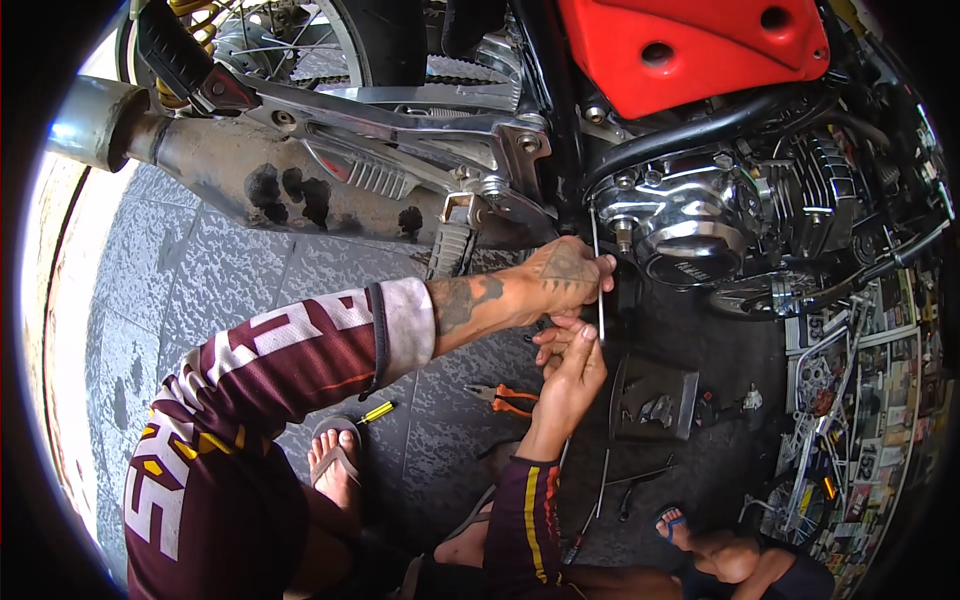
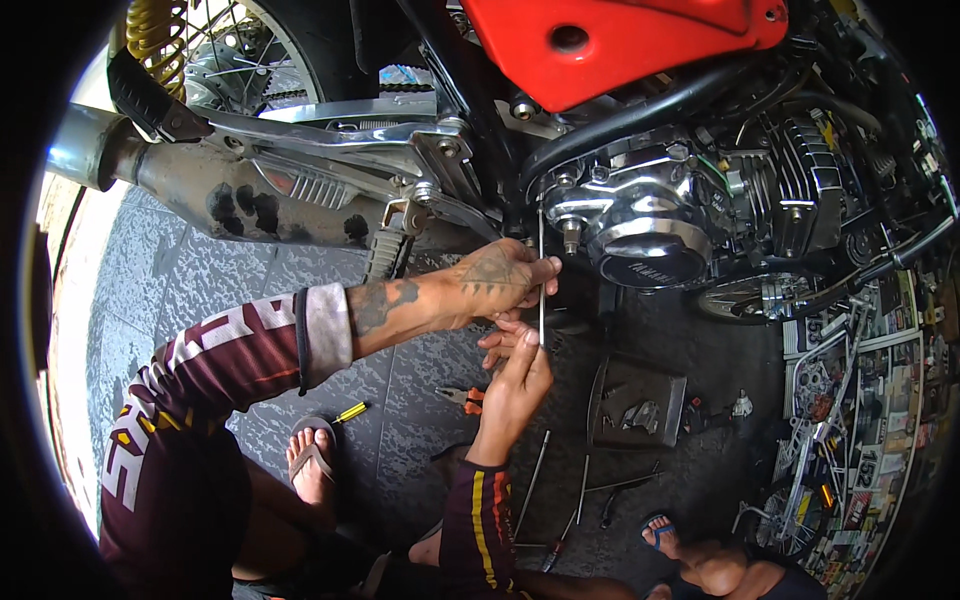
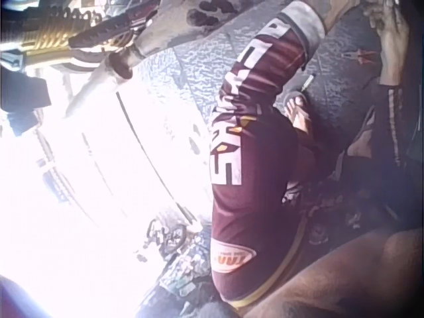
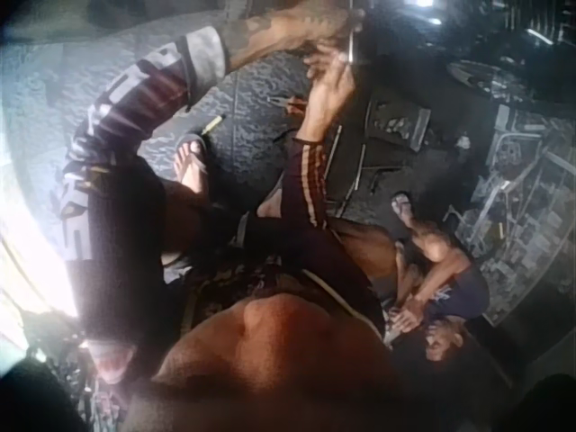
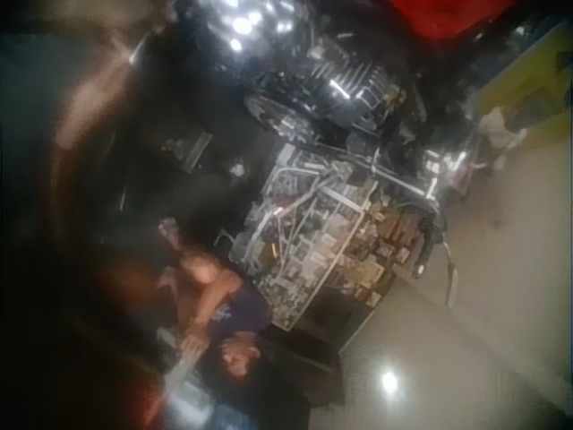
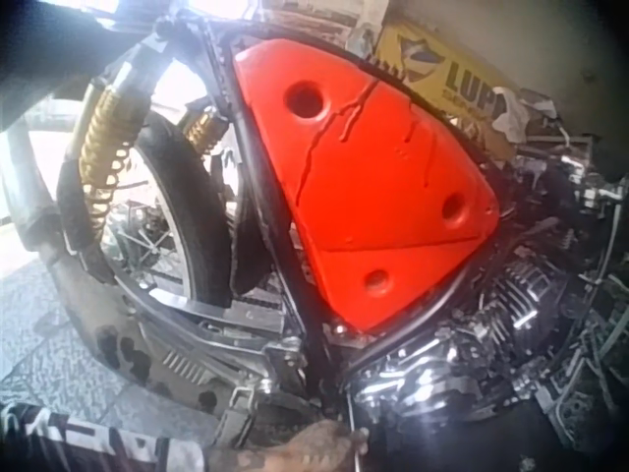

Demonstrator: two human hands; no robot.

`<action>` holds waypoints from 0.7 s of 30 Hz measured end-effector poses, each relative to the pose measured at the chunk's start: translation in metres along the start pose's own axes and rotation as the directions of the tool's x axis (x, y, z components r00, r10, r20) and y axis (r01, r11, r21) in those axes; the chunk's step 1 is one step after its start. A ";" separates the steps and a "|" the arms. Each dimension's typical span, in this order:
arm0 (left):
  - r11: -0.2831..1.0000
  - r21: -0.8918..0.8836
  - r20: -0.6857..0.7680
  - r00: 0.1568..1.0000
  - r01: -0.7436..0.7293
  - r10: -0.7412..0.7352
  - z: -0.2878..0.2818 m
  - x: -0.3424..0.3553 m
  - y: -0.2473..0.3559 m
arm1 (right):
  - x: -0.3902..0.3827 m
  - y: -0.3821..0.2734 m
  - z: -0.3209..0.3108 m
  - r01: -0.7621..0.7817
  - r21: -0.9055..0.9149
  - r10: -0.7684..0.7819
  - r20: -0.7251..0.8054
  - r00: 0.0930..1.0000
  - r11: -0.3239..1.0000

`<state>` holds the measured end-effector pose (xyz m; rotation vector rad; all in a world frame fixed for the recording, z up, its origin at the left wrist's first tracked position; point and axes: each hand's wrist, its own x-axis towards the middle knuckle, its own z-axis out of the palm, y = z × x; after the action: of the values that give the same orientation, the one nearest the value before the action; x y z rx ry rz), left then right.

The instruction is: The person uses a T-handle socket wrench to unscrew and remove bolts from a motorcycle engine cover, then places the bolts and the cover into a metal tray.

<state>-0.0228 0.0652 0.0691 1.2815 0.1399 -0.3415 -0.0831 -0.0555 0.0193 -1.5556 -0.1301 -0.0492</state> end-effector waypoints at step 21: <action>0.978 0.201 0.025 0.998 0.059 -0.065 0.002 0.002 0.008 | -0.013 -0.038 0.039 -0.145 0.826 0.288 -0.022 0.957 0.545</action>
<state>-0.0190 0.0647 0.0763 1.4725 0.1211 -0.4378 -0.1027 -0.0181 0.0561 -0.5944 0.1637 0.0830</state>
